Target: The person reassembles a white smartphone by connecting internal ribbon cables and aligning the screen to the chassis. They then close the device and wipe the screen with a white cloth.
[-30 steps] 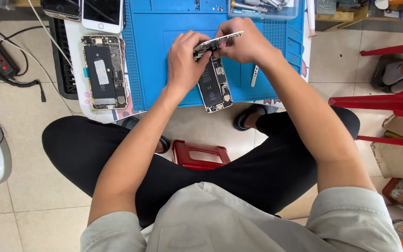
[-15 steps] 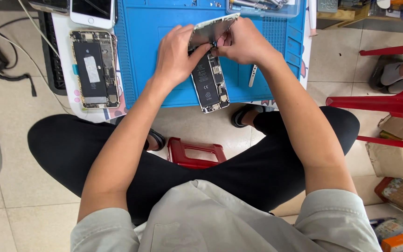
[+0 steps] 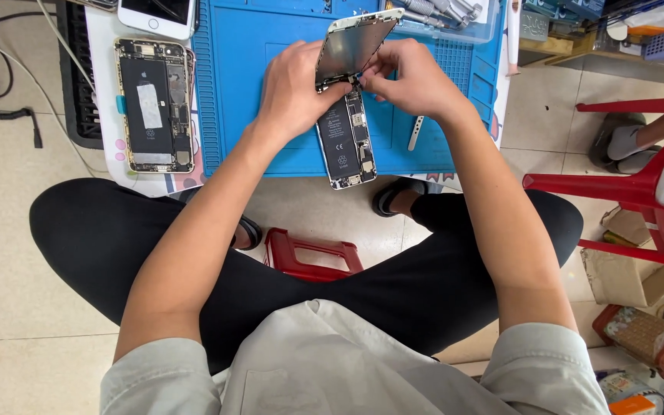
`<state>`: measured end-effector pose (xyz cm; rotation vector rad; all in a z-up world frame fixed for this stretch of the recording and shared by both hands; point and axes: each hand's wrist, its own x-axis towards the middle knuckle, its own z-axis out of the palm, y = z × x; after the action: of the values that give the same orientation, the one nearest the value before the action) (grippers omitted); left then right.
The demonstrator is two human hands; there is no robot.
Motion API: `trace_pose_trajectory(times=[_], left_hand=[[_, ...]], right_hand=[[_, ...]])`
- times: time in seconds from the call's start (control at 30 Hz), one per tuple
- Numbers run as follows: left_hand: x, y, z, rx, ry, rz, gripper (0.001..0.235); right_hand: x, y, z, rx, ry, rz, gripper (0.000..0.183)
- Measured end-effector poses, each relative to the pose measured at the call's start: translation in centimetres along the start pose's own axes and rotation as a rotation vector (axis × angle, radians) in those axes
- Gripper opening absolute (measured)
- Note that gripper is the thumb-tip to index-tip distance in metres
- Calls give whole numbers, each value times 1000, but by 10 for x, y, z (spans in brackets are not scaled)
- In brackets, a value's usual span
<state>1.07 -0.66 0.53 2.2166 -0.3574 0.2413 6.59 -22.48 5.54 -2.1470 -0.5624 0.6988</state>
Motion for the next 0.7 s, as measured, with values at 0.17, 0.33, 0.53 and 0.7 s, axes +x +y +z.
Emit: trace_pose_trajectory(times=[0.17,0.33,0.53,0.7], left_hand=[[0,-2,1,-1,4,0,31],[-1,2,1,5,9,15,26],[-3,0,8,29,49,2,23],[-4,-5,15,68,69,-14,33]], right_hand=[[-12,-11,-4,16,7,-25,11],[-17,-5,1,-67,24,-66,28],[-10,9,18,-99,179,-66,25],[-5,17,21,-172,197,-78,27]])
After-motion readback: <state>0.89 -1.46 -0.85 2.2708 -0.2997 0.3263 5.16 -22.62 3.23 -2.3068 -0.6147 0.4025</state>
